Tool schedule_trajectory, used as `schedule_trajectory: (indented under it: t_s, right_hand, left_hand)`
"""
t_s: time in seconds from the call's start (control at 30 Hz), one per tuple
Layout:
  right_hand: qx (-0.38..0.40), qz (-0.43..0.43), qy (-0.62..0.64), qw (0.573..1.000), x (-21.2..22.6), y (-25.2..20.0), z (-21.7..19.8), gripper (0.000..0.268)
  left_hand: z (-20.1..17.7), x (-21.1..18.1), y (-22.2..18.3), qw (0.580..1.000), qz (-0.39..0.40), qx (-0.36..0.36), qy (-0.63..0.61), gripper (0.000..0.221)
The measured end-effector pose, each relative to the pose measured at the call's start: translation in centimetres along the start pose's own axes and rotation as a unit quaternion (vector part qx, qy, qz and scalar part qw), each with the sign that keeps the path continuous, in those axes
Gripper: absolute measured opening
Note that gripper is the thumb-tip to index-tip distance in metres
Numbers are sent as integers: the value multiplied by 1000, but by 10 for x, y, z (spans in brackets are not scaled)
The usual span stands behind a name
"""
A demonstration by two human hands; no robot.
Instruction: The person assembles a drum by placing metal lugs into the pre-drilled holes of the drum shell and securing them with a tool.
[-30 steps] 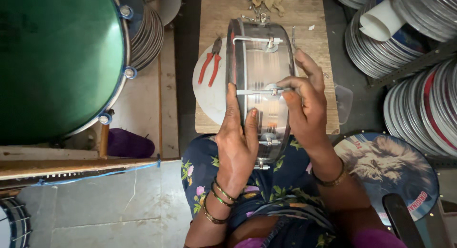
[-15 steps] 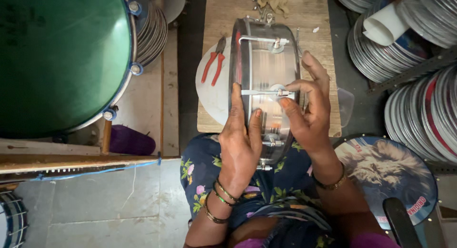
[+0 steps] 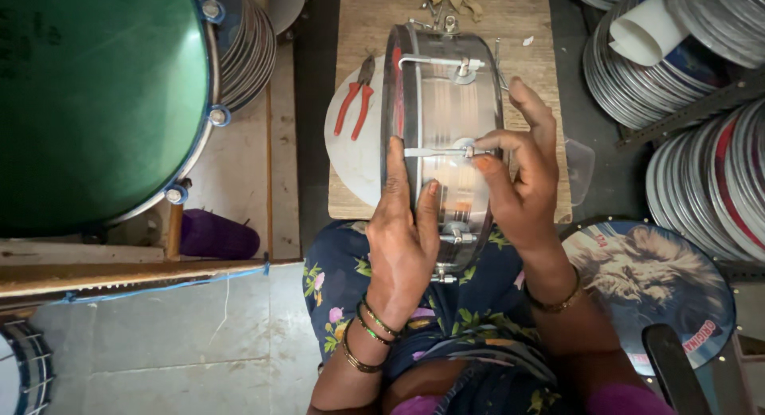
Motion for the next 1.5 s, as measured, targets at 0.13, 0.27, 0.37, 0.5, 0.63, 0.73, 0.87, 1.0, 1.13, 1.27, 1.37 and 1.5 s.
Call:
schedule_trajectory:
  t_s: [0.13,0.27,0.37,0.5,0.63,0.73,0.87,1.0,1.13,1.27,1.37,1.5]
  right_hand:
    - [11,29,18,999,-7,0,1,9]
    - [10,16,33,999,-6,-1,0,15]
    - [13,7,27,1000,-3,0,0,17]
    - [15,22,30,999,-6,2,-4,16]
    - [-3,4,8,1000,-6,3,-3,16]
    - [-7,1,3,1000,-6,3,-1,15]
    - [-5,15,5,1000,-6,3,0,16]
    - [4,15,41,999,-4,3,3,21]
    - [8,12,56,998,-5,3,4,21]
    - [12,24,61,998,-4,3,6,18]
    - [4,19,13,1000,1,5,5,15]
    - [-7,-2,-50,999,7,8,7,13]
  left_hand:
    - [1,-1,1,1000,2,-5,-8,57]
    - [0,-3,0,1000,26,-7,2,58]
    - [2,-2,1,1000,3,-4,3,59]
    - [4,-2,1,999,-34,7,1,59]
    - [3,-7,2,999,44,-12,26,57]
    - [2,-5,1,1000,24,-11,10,57]
    - [3,0,1,1000,-26,-8,14,58]
    - [0,-1,2,1000,2,-9,16,57]
    - [-7,2,10,999,-18,28,13,57]
    - [-18,-2,32,998,42,36,5,58]
    - [-15,0,53,998,38,42,7,63]
    - [-1,9,73,991,96,62,70,67]
Point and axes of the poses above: each hand's wrist, its own y-axis towards the middle knuckle, its own z-axis out of the palm, x = y × z, the point moved 4 cm from there along y, towards the middle knuckle, and after that the axes turned 8 degrees about -y, right-handed, at the moved point
